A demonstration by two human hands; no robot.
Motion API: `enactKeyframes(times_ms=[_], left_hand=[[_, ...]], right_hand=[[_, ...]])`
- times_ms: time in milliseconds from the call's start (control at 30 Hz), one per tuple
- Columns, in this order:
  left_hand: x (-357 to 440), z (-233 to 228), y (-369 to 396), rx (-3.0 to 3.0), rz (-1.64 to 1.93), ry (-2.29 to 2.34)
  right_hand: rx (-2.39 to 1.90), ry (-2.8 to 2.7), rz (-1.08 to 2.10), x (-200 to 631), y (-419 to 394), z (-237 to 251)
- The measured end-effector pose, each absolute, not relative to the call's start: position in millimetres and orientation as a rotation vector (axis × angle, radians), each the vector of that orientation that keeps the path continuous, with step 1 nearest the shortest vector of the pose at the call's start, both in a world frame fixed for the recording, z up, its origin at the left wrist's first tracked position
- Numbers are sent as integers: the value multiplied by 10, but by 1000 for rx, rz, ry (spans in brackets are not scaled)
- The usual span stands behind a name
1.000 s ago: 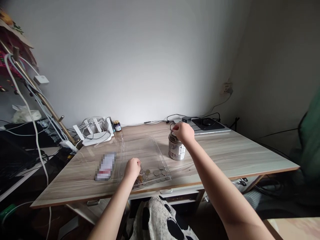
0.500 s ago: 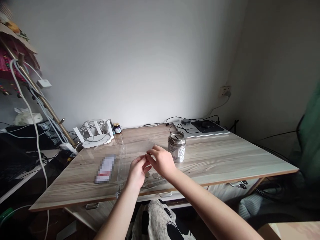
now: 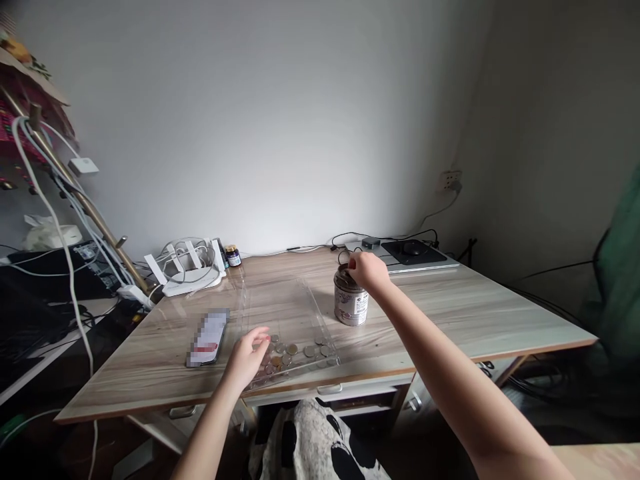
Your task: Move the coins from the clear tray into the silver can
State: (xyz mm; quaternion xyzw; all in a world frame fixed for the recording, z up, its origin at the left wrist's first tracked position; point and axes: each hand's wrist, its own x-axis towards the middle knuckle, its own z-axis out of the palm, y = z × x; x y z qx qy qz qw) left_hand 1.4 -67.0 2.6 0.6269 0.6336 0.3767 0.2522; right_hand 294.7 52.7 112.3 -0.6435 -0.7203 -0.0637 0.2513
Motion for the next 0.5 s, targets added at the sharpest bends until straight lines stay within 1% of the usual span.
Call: enactKeyframes(times_ms=[67,133,167,233,333,400,500], left_hand=[[-45,-36,-679,1800,924,1806],[-40,-61,-687,1913,813,1825],[-22,-60,-687,1969,749,1820],[25,-39,-680,2056,604,1807],[73,1,-647,2093,419,1846],[78,6,-616,2086,351,1894],[61,-36,-575,2056,354,1925]], right_hand=[[-1749,-1942,-233,2890,425,1118],[-1632,-1918,-300,2738,249,1095],[-1552,-1960,-283,2630,147,1063],[-1401,-2204,-119,2370,-42,937],[-1252,-2676,193,1990,-196,613],[-1251,-2800,265,1830,-196,387],[-1266,-2792,392,1754,-127,162]])
